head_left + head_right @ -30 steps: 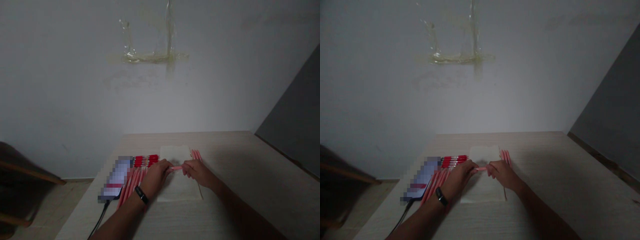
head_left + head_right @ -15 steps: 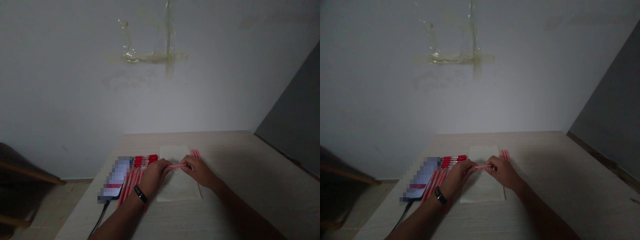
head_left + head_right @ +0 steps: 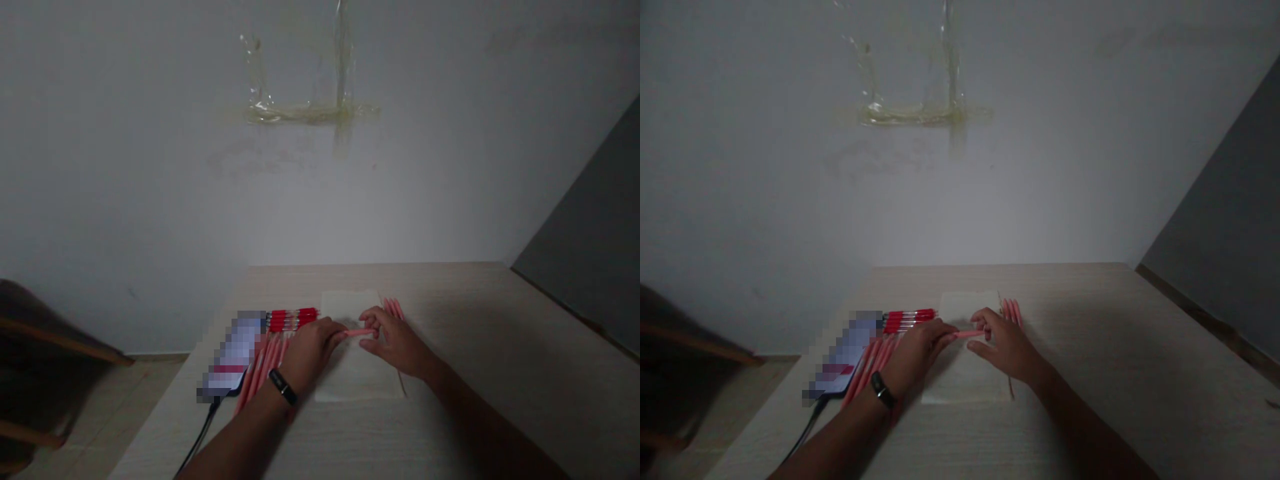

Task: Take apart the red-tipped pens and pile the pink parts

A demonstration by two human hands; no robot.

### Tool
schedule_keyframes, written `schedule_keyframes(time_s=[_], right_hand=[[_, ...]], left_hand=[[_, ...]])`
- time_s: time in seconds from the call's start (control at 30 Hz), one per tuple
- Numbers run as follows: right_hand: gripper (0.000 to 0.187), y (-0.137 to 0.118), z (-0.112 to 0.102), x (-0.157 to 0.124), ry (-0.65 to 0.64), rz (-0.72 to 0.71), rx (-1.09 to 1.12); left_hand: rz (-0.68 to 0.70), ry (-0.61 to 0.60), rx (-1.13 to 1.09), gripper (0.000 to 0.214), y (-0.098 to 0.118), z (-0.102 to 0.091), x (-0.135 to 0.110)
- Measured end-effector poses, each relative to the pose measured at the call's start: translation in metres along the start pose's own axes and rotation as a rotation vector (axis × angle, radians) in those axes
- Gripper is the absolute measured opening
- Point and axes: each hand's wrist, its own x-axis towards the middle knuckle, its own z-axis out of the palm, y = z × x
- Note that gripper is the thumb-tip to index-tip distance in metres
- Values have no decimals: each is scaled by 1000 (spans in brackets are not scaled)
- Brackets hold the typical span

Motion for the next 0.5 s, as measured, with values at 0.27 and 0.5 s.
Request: schedule_keyframes(time_s=[0.27, 0.5], right_hand=[[9, 7, 3, 2, 41, -5, -17], [33, 6, 3, 2, -53, -4, -1]], left_hand=[[-33, -2, 20, 29, -1, 0, 0], [-68, -7, -6, 29, 3, -2, 0]])
